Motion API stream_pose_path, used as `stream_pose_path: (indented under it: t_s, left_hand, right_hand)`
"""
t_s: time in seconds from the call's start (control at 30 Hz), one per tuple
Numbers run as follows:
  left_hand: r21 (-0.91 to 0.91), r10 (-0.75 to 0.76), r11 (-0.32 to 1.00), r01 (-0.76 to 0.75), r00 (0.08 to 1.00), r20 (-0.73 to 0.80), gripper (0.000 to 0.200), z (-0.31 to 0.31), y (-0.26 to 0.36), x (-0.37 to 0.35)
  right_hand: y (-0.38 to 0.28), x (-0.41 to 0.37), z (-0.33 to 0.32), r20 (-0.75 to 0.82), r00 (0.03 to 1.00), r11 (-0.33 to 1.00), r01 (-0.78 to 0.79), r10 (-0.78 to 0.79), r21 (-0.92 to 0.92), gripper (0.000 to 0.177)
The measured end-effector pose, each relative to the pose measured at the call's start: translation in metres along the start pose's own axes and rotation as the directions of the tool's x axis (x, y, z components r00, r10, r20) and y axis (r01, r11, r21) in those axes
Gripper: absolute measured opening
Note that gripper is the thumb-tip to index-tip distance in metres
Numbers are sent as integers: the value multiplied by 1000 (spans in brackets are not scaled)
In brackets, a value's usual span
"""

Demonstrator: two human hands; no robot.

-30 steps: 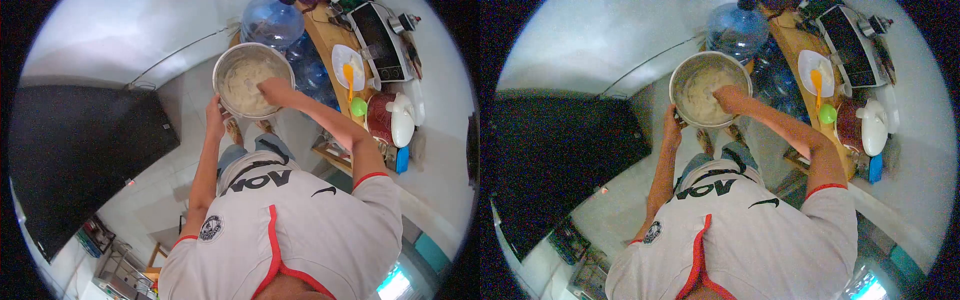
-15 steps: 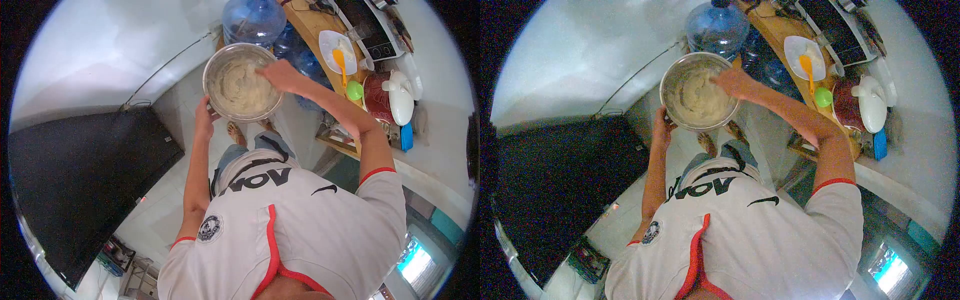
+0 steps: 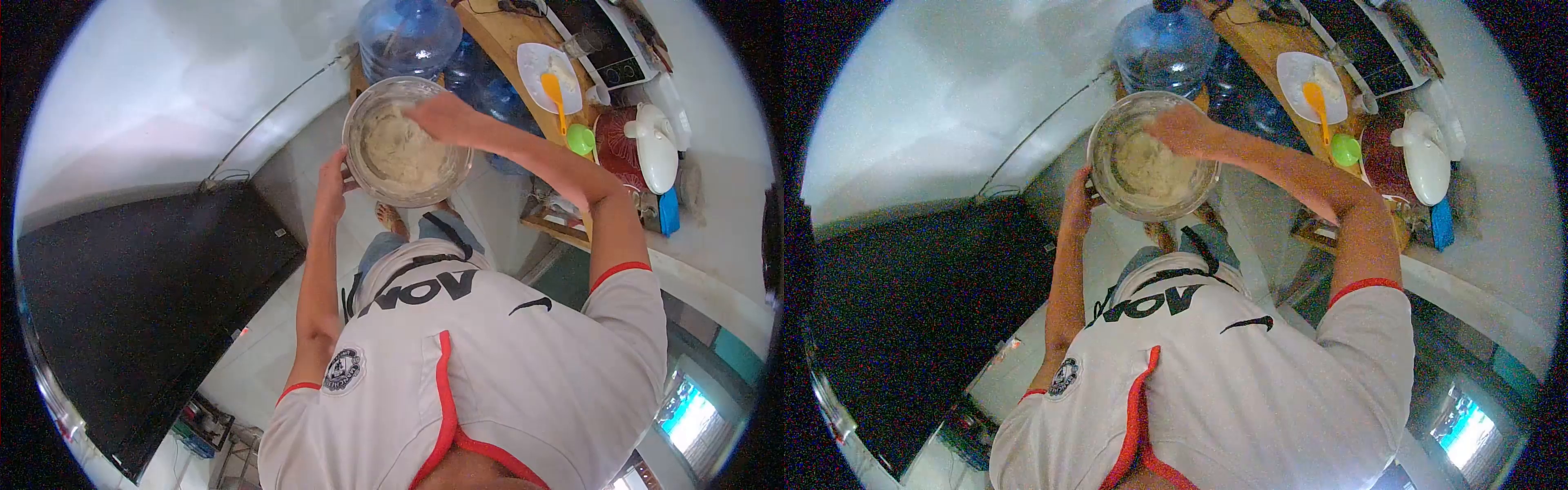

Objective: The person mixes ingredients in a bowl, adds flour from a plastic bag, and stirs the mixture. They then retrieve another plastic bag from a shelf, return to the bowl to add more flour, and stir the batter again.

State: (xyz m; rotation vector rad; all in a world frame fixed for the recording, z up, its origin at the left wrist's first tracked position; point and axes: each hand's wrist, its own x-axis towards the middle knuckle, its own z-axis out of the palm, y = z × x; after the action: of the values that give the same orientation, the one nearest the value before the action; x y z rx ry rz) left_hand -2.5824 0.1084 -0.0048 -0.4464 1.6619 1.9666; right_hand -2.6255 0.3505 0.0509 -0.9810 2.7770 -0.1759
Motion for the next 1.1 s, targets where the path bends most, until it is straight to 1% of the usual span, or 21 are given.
stream_pose_path:
  t_s: [0.07,0.1,0.2,0.3,0.4,0.47,0.53,0.57,0.63,0.7,0.8,0.83,0.93,0.97,1.03,1.07,1.1]
  left_hand:
    - [-13,-23,1000,23,1000,9,39,8,2,1]
    - [-9,-6,1000,6,1000,19,39,12,4,0]
    - [-10,27,1000,-27,999,45,39,21,7,-3]
    - [-30,30,999,-29,999,45,40,20,8,2]
    - [-33,40,999,-39,999,33,40,14,13,6]
    - [-7,28,1000,-28,999,28,40,9,13,7]
    - [-27,25,999,-24,999,42,39,9,11,10]
    - [-34,20,999,-18,999,50,39,8,10,9]
    - [-25,24,999,-23,998,61,39,12,14,8]
    - [-9,28,1000,-27,997,66,39,13,15,8]
    - [38,22,999,-24,998,54,40,6,15,13]
    - [60,19,998,-21,999,47,40,4,17,15]
    - [97,3,995,-6,1000,29,42,4,31,8]
    - [105,-3,995,0,1000,24,43,3,36,4]
    - [129,20,991,-33,994,103,46,6,39,5]
    - [144,29,988,-51,989,148,48,7,41,6]
    - [176,12,984,-39,988,156,49,8,44,7]
  right_hand:
    - [7,13,0,-157,984,996,-77,82,41,20]
    - [7,20,-1,-236,964,991,-114,126,64,19]
    - [-15,31,15,-116,988,989,-111,99,-99,15]
    - [-56,25,13,-71,993,983,77,-90,-165,14]
    - [-64,8,11,74,967,959,250,-242,-133,15]
    - [-52,7,-6,38,986,973,165,-161,-160,15]
    - [-42,15,-18,-64,992,985,98,-108,-145,15]
    - [-40,24,-20,-148,985,991,73,-89,-113,14]
    - [-43,29,-14,-209,972,991,94,-111,-90,15]
    - [-54,24,3,-157,965,975,193,-209,-107,16]
    - [-62,-5,13,95,933,934,353,-347,-49,17]
    - [-48,-8,24,141,923,931,365,-359,-18,15]
    - [-20,-8,7,87,922,924,381,-377,-32,14]
    - [-17,-1,9,-6,893,891,448,-450,-77,15]
    - [-11,14,15,-186,794,814,549,-579,-187,18]
    - [-5,22,24,-204,778,800,547,-594,-246,19]
    - [-1,30,31,-219,762,784,540,-610,-305,20]
